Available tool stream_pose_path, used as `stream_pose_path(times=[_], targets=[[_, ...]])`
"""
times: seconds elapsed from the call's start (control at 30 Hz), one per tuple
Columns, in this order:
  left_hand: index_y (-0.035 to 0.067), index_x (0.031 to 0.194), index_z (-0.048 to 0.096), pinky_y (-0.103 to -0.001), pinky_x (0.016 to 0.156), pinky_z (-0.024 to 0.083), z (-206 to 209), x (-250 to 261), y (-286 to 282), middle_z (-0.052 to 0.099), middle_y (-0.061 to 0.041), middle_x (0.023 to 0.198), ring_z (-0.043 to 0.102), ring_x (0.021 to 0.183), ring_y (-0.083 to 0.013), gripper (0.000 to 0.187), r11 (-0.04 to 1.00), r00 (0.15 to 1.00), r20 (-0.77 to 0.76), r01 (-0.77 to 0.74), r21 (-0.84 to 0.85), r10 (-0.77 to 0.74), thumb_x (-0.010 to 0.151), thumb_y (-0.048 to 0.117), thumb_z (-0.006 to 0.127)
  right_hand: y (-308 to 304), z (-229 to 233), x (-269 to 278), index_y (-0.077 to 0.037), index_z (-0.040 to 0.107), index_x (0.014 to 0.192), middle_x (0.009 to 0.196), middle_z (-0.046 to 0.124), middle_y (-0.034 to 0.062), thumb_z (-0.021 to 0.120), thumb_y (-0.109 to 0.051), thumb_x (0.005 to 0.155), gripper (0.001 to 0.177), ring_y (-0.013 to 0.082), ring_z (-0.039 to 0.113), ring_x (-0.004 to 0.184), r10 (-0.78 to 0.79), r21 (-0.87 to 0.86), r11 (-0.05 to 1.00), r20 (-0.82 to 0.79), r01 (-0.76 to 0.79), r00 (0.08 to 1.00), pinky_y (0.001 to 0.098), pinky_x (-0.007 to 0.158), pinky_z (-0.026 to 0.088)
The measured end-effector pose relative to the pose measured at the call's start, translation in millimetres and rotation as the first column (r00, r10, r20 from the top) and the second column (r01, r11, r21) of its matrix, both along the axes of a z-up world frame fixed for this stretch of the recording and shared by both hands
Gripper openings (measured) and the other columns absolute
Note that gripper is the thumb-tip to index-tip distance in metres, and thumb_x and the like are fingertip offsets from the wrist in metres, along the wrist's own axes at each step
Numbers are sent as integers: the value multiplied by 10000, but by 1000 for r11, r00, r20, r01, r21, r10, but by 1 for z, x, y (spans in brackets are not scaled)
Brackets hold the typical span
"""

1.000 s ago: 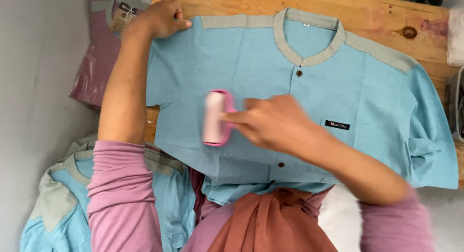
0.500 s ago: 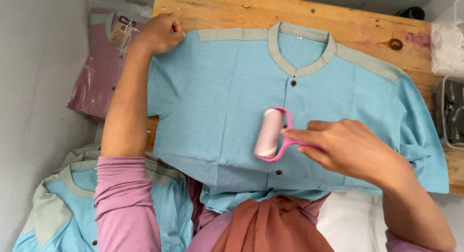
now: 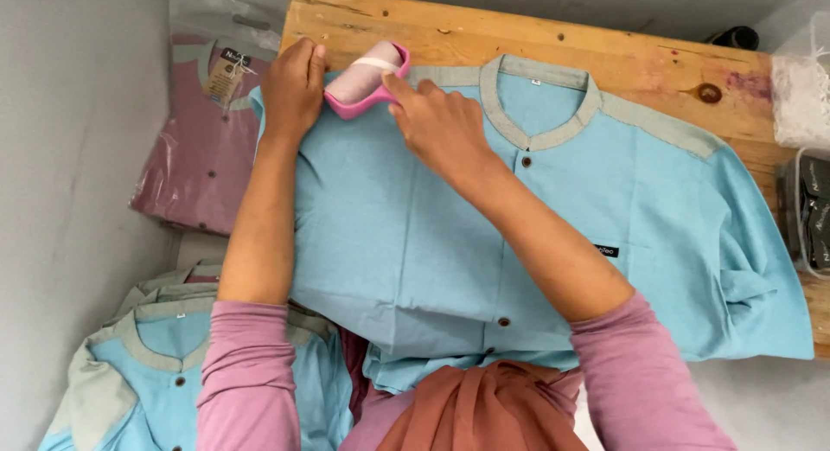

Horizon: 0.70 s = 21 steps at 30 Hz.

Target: The person cleans a light blue button-down shirt using a lint roller, working over the sleeves, front panels, and back of the garment while it is spread on a wooden surface.

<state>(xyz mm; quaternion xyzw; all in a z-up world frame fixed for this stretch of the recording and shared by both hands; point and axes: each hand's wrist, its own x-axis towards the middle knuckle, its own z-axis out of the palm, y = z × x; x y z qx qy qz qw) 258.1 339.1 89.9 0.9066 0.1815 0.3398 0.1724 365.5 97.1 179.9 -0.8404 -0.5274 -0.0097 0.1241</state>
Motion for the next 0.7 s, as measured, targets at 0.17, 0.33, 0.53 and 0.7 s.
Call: stream_pose_path(times=[0.17, 0.33, 0.53, 0.7], targets=[[106, 829, 449, -405, 539, 288, -6, 0, 1, 503, -35, 754, 460, 661, -210, 416, 999, 999, -46, 10, -32, -12, 1188, 316, 430, -90, 44, -4, -369, 443, 1526, 985, 656, 115, 421, -403, 1073, 455, 448, 627, 661, -33, -211, 977, -133, 4, 991, 541, 476, 491], [118, 834, 496, -394, 506, 288, -9, 2, -1, 512, -15, 748, 475, 632, -200, 438, 999, 998, -71, 2, 51, 2, 1189, 371, 462, -188, 86, -20, -386, 484, 1493, 922, 681, 33, 442, -457, 1035, 465, 476, 659, 541, -71, -415, 903, 116, 113, 991, 510, 388, 483], [120, 840, 504, -386, 509, 290, -3, -2, -6, 524, -8, 775, 486, 652, -192, 445, 998, 996, -89, -5, 61, 10, 1195, 383, 451, -119, 48, 3, -290, 481, 1433, 891, 679, 85, 454, -399, 1063, 387, 500, 619, 509, -56, -243, 966, 142, 90, 988, 525, 368, 458], [132, 909, 630, -427, 600, 419, 0, -4, -5, 616, -16, 932, 597, 859, -255, 334, 999, 998, -61, 7, 45, -4, 1133, 370, 564, -11, 11, 34, -261, 471, 1402, 956, 674, 167, 477, -325, 1060, 348, 517, 643, 716, -82, -119, 990, -52, 76, 995, 586, 532, 456]])
